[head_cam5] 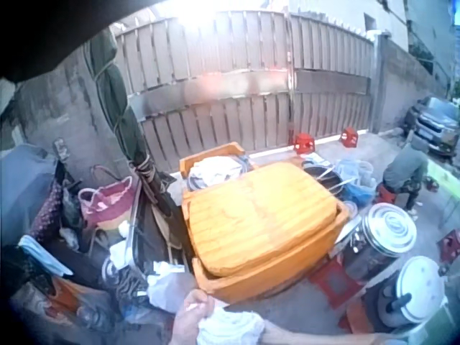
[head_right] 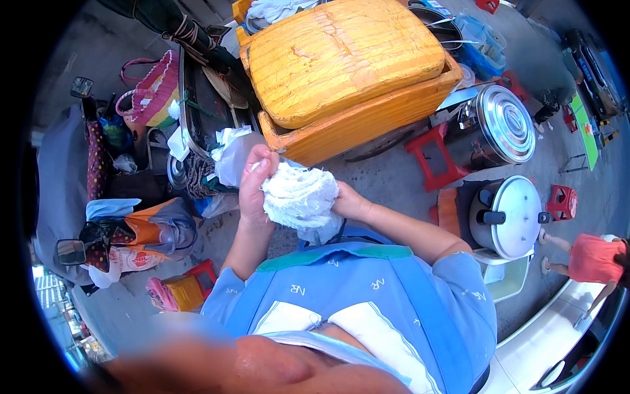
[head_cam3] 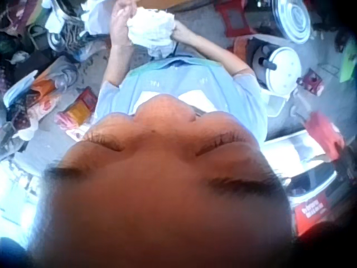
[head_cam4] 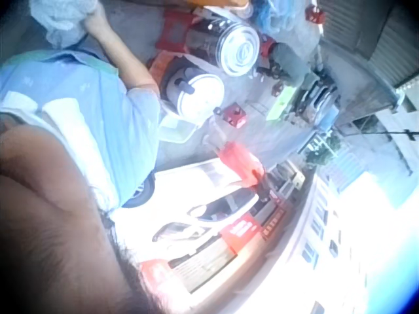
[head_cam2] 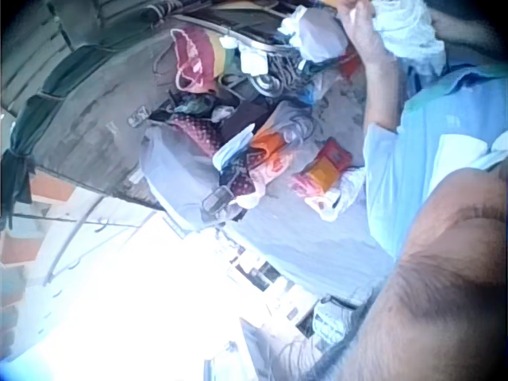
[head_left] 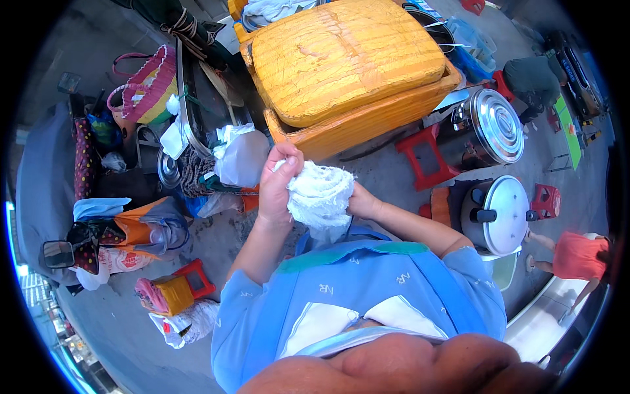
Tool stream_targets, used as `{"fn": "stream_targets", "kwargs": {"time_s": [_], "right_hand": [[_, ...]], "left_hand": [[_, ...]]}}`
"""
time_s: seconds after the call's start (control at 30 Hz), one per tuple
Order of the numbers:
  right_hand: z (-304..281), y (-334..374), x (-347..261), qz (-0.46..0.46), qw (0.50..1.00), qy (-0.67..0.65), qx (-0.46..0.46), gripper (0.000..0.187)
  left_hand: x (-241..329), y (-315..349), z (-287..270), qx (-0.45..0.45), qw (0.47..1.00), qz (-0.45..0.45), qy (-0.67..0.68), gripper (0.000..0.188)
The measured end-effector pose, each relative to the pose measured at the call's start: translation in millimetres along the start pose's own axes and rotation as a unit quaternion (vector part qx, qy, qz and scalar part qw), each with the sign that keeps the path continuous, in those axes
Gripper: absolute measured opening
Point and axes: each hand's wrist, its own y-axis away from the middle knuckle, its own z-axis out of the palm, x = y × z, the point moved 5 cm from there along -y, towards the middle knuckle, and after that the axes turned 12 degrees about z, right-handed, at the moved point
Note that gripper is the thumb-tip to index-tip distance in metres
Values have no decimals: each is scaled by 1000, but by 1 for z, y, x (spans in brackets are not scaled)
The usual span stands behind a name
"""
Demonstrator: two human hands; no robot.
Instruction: The person prepares a meal at a street food stall by scooping food into a styrofoam container and placing it in a plastic bag. They then wipe the wooden table with a cloth, stir a pot of soup, and scoop ingredients from various containers into a bowl.
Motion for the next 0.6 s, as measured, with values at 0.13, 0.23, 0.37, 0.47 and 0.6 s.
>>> {"fn": "stream_targets", "kwargs": {"time_s": [0.13, 0.23, 0.37, 0.47, 0.6], "right_hand": [[-67, -11, -179, -163, 974, 82, 133, 42], [-98, -66, -300, -164, 946, 213, 179, 46], [-173, -172, -347, -138, 806, 521, 245, 52], [-210, -221, -318, 23, 721, 643, 255, 77], [-185, -279, -229, 146, 676, 662, 287, 88]], "left_hand": [[97, -76, 36, 51, 954, 275, -105, 11], [125, -146, 0, 117, 914, 341, -189, 13], [77, -218, -63, -33, 795, 96, -598, 44], [44, -246, -86, -121, 534, 158, -822, 67], [-15, -297, -119, -210, 476, 158, -840, 77]]}}
